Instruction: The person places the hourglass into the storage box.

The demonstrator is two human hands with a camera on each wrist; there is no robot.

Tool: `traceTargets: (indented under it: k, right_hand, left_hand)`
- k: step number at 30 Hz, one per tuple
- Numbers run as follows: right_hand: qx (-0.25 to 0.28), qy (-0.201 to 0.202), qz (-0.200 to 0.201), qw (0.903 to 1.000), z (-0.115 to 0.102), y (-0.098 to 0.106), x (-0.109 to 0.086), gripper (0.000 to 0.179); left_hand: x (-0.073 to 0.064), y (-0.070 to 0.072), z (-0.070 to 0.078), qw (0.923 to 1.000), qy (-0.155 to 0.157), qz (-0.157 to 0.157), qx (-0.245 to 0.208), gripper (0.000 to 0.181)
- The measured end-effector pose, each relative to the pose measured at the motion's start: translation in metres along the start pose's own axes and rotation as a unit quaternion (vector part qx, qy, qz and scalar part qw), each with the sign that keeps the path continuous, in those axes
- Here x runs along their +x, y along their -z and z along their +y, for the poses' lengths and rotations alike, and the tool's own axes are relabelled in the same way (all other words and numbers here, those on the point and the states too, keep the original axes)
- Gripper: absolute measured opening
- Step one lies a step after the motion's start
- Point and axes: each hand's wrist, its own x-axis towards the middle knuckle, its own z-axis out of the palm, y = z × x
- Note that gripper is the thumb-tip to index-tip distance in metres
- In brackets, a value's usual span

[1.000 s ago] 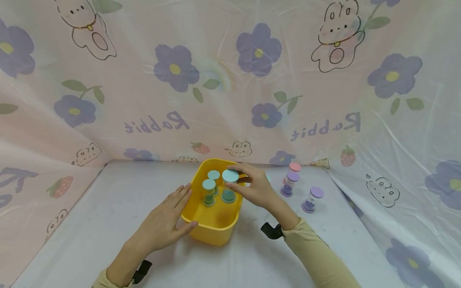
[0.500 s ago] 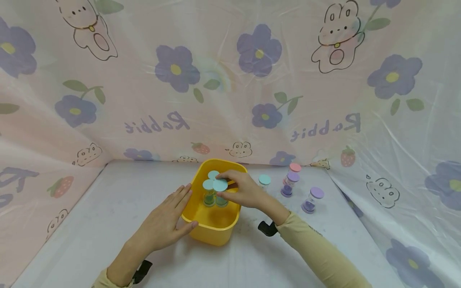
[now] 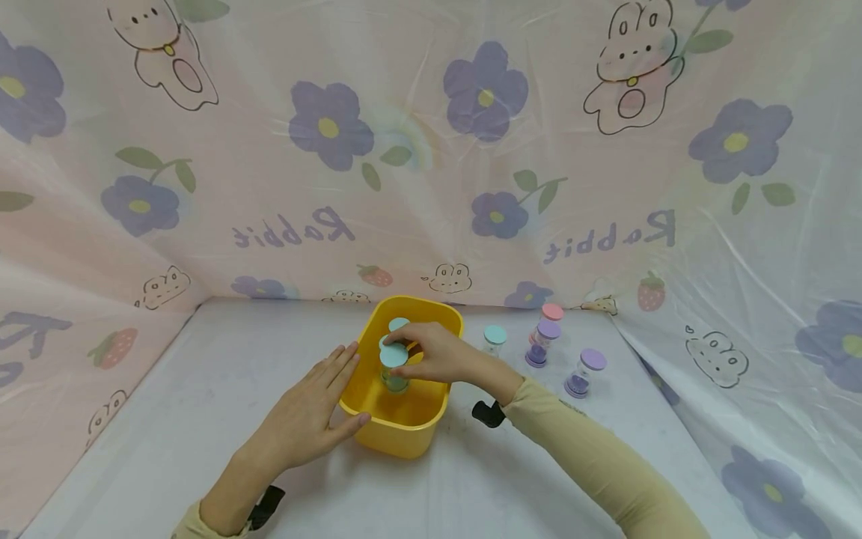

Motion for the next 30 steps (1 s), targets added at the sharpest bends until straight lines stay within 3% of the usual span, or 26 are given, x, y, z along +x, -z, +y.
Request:
traceTargets:
  k: [15,30]
  right_hand:
    - [-0.059,-0.016,-0.073,0.9955,0.002,-0.014,0.022,0.046]
    - [-0.114,-0.023,-0.086,0.9895,-0.001,-0.019,0.03,0.05]
  left_hand:
    - [0.0,0.0,0.0,1.0,0.004,-0.006,-0.004,0.089]
    - [0.0,0.0,0.0,0.9999,0.005,-0.007,-0.005,0.09]
